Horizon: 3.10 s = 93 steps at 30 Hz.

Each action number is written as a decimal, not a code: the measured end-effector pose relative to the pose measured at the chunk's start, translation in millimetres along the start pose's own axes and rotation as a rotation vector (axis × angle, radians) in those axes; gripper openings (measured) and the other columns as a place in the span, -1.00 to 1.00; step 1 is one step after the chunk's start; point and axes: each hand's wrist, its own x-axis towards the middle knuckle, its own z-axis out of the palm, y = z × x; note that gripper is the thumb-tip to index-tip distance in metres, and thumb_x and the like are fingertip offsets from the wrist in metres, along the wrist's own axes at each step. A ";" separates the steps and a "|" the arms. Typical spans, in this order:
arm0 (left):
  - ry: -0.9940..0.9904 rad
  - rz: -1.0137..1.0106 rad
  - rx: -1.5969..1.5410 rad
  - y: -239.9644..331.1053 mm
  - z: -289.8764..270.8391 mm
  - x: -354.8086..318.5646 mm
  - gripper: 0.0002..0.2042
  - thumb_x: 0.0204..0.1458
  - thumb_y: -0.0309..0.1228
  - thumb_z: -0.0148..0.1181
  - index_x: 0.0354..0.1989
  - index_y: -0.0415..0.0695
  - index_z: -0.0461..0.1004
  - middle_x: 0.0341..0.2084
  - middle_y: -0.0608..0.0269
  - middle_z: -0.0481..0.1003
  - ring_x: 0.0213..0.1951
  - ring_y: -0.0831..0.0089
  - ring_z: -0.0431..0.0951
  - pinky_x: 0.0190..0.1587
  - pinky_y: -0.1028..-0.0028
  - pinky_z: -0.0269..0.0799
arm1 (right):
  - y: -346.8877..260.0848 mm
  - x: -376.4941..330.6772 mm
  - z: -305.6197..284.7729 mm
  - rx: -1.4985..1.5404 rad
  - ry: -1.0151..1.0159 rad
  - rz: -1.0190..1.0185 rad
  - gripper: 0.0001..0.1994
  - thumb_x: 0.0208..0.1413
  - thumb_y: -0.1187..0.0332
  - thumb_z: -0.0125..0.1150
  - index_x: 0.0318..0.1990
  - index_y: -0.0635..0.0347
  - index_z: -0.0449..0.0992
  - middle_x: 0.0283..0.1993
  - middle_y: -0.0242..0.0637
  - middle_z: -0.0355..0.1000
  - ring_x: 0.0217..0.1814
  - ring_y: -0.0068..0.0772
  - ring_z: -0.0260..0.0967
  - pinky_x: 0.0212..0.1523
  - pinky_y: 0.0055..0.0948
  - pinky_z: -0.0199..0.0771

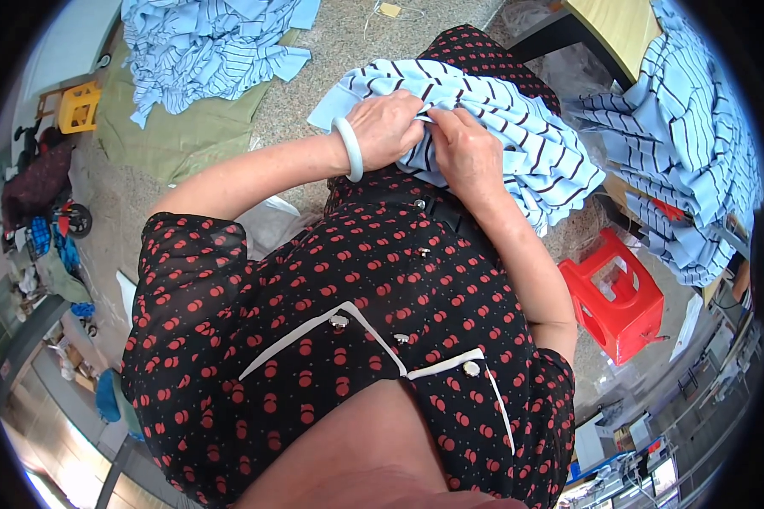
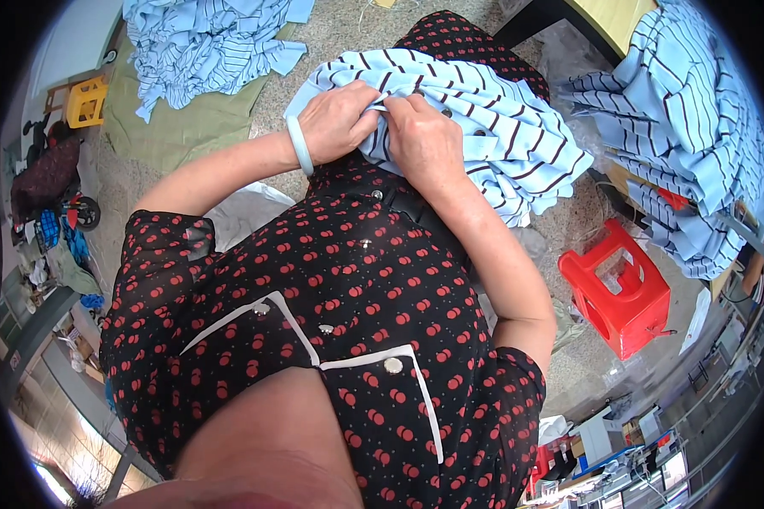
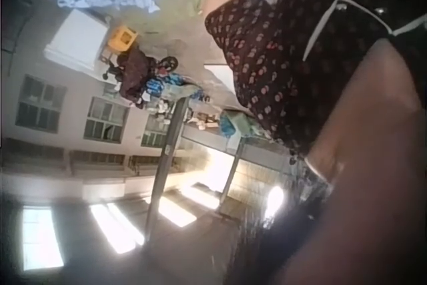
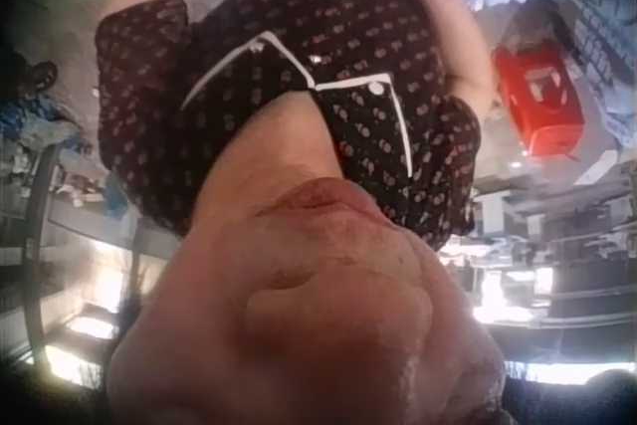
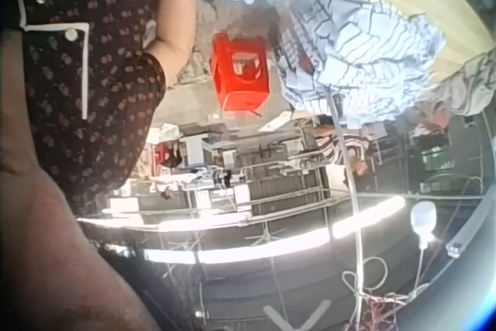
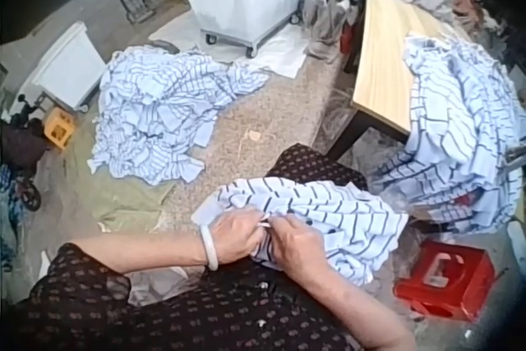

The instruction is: Folding and inspecting blue striped shirts in a sewing factory.

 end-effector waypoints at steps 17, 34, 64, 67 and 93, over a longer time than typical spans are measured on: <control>0.069 -0.250 -0.357 -7.4 16.5 -4.7 -0.83 -0.08 -0.39 -0.04 -0.39 -0.23 0.40 -0.73 0.16 0.37 -0.66 0.52 0.34 -0.59 0.48 0.22 | 4.4 -0.7 4.2 0.226 -0.037 0.175 -0.84 -0.12 0.43 0.08 -0.36 0.26 0.49 -0.52 -0.11 0.41 -0.51 -0.22 0.40 -0.47 -0.43 0.37; 0.219 -0.085 -0.307 -6.0 17.6 -12.7 -0.86 -0.12 -0.46 -0.02 -0.39 -0.24 0.40 -0.66 0.12 0.36 -0.63 0.50 0.34 -0.56 0.53 0.22 | 10.8 -4.6 10.7 0.344 -0.011 0.161 -0.87 -0.12 0.46 0.07 -0.37 0.25 0.45 -0.53 -0.17 0.39 -0.54 -0.34 0.37 -0.50 -0.48 0.31; -0.559 0.046 -0.218 10.8 -14.5 61.1 -0.70 -0.14 -0.21 0.12 -0.57 -0.26 0.39 -0.71 0.20 0.36 -0.61 0.47 0.35 -0.52 0.44 0.24 | 20.3 -23.3 -45.8 0.107 -0.254 0.012 -0.92 -0.09 0.49 0.04 -0.42 0.29 0.41 -0.50 -0.13 0.30 -0.39 -0.12 0.29 -0.38 -0.29 0.29; -0.584 0.040 -0.277 7.6 -15.3 61.0 -0.77 -0.15 -0.30 0.13 -0.50 -0.25 0.41 -0.70 0.26 0.36 -0.60 0.56 0.32 -0.52 0.50 0.24 | 24.0 -23.2 -40.4 0.148 -0.244 0.037 -0.91 -0.08 0.50 0.02 -0.39 0.29 0.41 -0.47 -0.11 0.31 -0.38 -0.12 0.30 -0.37 -0.30 0.29; -0.199 0.216 0.026 5.0 10.2 39.4 -0.87 -0.15 -0.41 0.07 -0.44 -0.20 0.41 -0.61 0.08 0.41 -0.50 0.18 0.43 -0.44 0.34 0.29 | 25.8 -19.2 -28.3 0.157 -0.152 0.061 -0.88 -0.18 0.50 0.03 -0.40 0.22 0.41 -0.46 -0.16 0.37 -0.43 -0.17 0.36 -0.42 -0.35 0.35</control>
